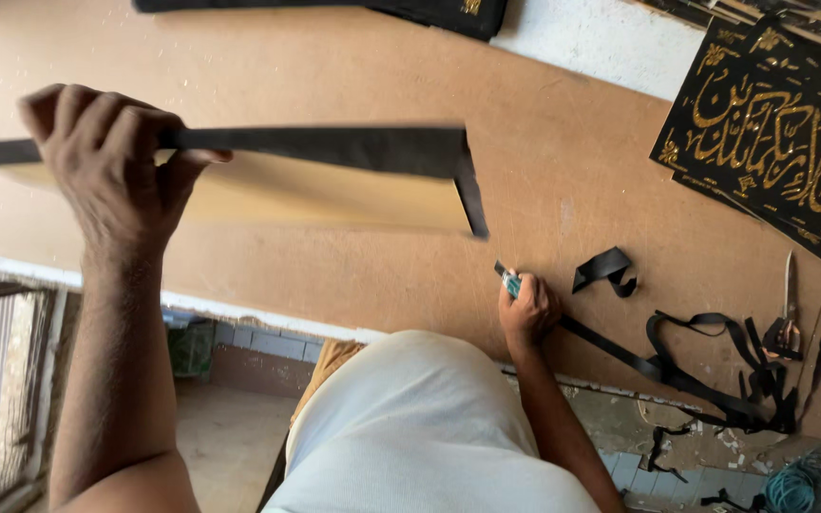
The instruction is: The person uses a utility knife to trim excess black tape from the edges of rectangular boards, holding each board steady with one hand while cutting along the border. They flip and reposition the boards to trim all sides, set finished boards aside, and pick up the next board from the stack.
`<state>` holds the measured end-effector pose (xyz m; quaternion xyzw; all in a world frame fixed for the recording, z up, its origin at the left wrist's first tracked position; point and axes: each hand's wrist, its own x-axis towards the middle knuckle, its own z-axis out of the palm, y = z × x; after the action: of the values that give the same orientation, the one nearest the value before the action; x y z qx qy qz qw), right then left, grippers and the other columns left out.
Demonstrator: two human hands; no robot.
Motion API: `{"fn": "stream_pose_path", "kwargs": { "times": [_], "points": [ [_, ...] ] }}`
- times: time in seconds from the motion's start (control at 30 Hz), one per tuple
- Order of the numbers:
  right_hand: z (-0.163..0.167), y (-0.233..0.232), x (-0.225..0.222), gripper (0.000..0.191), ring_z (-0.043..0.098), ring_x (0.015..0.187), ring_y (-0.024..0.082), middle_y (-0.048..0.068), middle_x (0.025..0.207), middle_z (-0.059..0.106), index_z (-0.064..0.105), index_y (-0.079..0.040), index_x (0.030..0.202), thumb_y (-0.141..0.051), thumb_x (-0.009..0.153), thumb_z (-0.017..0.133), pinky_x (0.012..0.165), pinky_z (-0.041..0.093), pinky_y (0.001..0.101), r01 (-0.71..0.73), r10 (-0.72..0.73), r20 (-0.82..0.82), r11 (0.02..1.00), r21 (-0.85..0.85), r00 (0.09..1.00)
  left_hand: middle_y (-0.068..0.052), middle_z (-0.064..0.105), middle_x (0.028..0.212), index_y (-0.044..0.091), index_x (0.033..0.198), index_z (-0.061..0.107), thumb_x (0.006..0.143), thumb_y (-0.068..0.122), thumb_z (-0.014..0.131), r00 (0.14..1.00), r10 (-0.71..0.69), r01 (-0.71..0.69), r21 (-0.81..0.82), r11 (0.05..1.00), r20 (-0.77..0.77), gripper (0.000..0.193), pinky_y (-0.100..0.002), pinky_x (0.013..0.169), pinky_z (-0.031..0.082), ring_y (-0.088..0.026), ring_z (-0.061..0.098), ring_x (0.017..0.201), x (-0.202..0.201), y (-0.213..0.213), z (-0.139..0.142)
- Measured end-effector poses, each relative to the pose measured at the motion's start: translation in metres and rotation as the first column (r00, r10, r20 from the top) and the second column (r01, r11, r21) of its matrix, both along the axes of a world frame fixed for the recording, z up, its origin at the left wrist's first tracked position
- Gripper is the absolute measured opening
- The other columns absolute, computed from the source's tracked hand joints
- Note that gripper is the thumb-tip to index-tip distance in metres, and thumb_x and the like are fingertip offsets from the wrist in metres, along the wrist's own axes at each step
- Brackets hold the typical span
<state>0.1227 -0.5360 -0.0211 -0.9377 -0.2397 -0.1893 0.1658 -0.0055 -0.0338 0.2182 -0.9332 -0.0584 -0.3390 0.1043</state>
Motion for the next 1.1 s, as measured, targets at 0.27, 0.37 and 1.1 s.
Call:
{"fn": "stream_pose_path", "kwargs": {
  "times": [0.27,0.37,1.1],
  "points": [
    [-0.004,-0.018,-0.011,0.024,0.065,0.078,0.038,0.015,0.086,0.065,0.061,-0.007,0.094,-0.024,0.09,0.077,0.065,0.05,0.0501,-0.039,0.037,-0.105,0.999,-0.023,0.994,-0.004,0.066,0.083,0.012,0.081,0.064,0.094,0.073,0.072,0.944,0.1,-0.224,-0.39,0.893,-0.314,0.063,-0.046,0.098,0.041,-0.026,0.062,0.084,-0.009,-0.06,-0.075],
    [-0.01,-0.025,-0.011,0.025,0.066,0.082,0.038,0.015,0.09,0.066,0.062,-0.006,0.097,-0.024,0.093,0.078,0.067,0.05,0.0502,-0.05,0.055,-0.214,0.998,0.026,0.975,-0.021,0.058,0.138,0.005,0.135,0.063,0.068,0.081,0.079,0.909,0.228,-0.289,-0.134,0.948,-0.349,0.103,-0.064,0.105,0.037,-0.035,0.055,0.12,0.0,-0.105,-0.138],
    [0.036,0.08,-0.015,0.052,0.077,0.068,0.02,0.014,0.098,0.076,0.033,-0.003,0.154,-0.025,0.109,0.045,0.055,0.063,0.0293,-0.105,0.39,-0.735,0.909,0.403,0.555,-0.02,-0.007,0.172,-0.002,0.164,0.003,0.039,0.057,0.1,0.36,-0.025,-0.418,-0.186,0.889,-0.933,0.17,-0.076,0.105,0.042,-0.045,-0.003,0.155,0.092,-0.202,-0.212]
  ]
}}
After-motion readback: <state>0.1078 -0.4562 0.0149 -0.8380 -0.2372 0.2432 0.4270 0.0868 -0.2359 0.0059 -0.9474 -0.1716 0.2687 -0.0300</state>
